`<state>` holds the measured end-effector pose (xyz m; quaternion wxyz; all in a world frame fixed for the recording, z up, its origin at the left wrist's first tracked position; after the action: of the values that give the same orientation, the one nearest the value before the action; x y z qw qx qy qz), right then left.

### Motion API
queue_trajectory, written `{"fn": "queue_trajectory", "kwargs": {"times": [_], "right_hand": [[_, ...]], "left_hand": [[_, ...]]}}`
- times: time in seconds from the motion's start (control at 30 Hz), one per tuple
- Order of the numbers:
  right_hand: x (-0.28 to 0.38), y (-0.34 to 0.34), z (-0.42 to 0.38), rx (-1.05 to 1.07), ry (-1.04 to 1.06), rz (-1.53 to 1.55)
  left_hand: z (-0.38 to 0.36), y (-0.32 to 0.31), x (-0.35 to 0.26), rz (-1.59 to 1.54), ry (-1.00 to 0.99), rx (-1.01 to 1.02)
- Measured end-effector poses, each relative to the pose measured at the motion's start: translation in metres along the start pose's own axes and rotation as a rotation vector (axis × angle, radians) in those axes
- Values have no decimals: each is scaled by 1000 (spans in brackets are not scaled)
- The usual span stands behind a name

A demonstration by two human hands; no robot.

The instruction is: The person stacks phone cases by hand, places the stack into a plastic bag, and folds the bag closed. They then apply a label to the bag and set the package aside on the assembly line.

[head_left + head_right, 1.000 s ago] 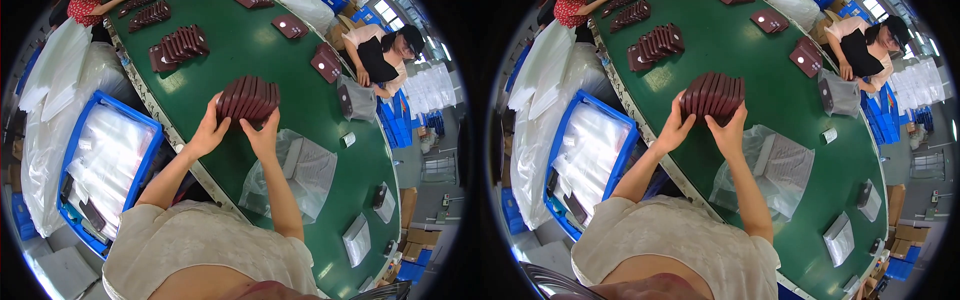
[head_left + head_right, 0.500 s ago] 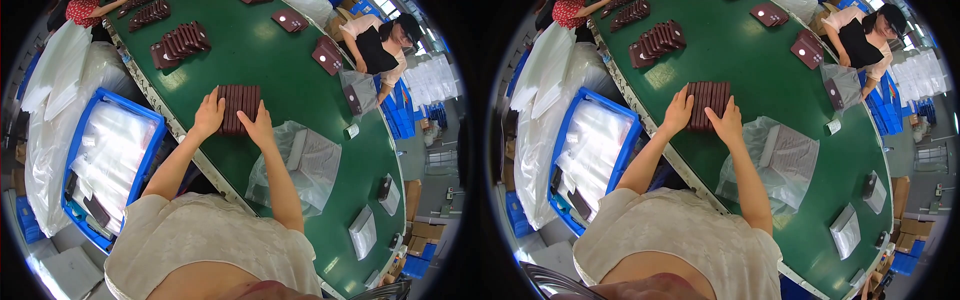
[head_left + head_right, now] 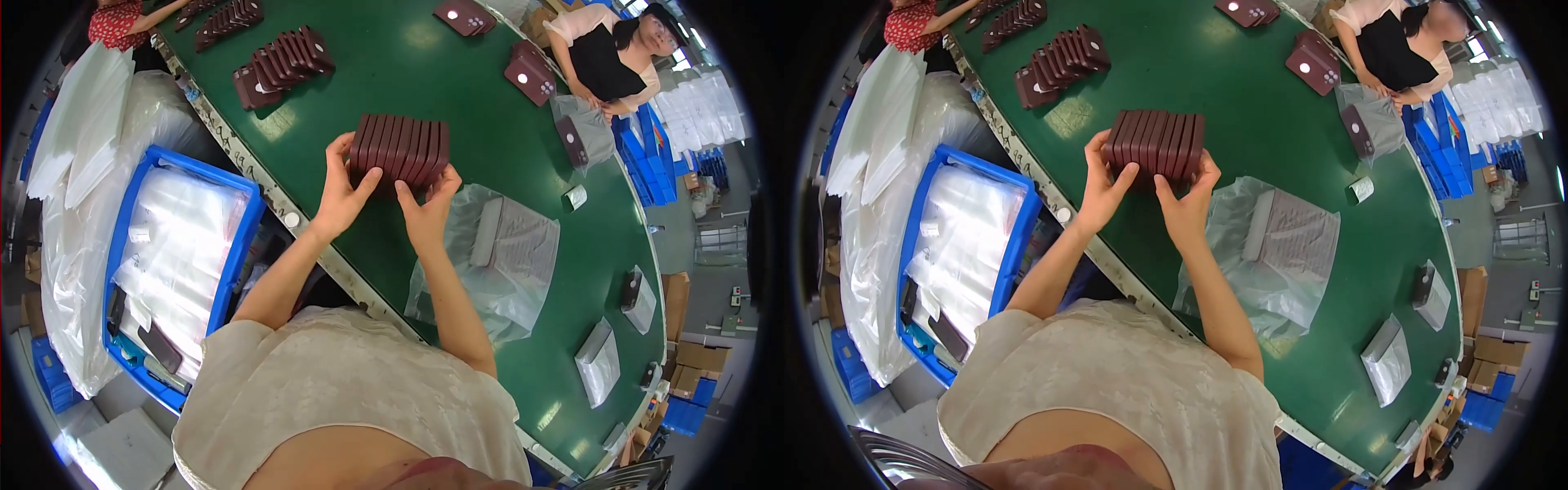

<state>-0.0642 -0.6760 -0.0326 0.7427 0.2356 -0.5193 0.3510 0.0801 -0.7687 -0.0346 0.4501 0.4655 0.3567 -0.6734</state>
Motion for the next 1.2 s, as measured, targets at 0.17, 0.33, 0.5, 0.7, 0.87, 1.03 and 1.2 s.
{"fn": "queue_trajectory", "kwargs": {"times": [0.17, 0.33, 0.5, 0.7, 0.87, 1.03, 1.2], "right_hand": [[-16, 4, 8, 98, 83, -236], [25, 10, 12, 179, 68, -644], [-24, 18, 21, 342, -137, -644], [-43, 15, 13, 267, -198, -656], [-57, 28, 13, 259, -238, -529], [-53, 26, 7, 255, -187, -541], [-1, 21, 1, 126, -133, -428]], "left_hand": [[-9, -1, 42, 234, -80, 119], [4, 0, -24, 476, 18, 131], [10, 6, 5, 837, 329, 360], [18, -7, 8, 995, 334, 290], [18, -22, 11, 970, 339, 268], [9, -25, 20, 928, 309, 271], [0, -29, -9, 327, 98, 73]]}}
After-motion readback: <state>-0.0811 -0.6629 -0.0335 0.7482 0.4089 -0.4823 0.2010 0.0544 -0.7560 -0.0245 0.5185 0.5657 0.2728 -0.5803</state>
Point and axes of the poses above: each hand's wrist, its own z-axis towards the middle knuckle, its own y-axis out of the back of the hand, x = y × z, the point moved 7 cm from there along z, towards the middle knuckle, and after that the axes turned 4 degrees about -x, right-handed, at the moved point
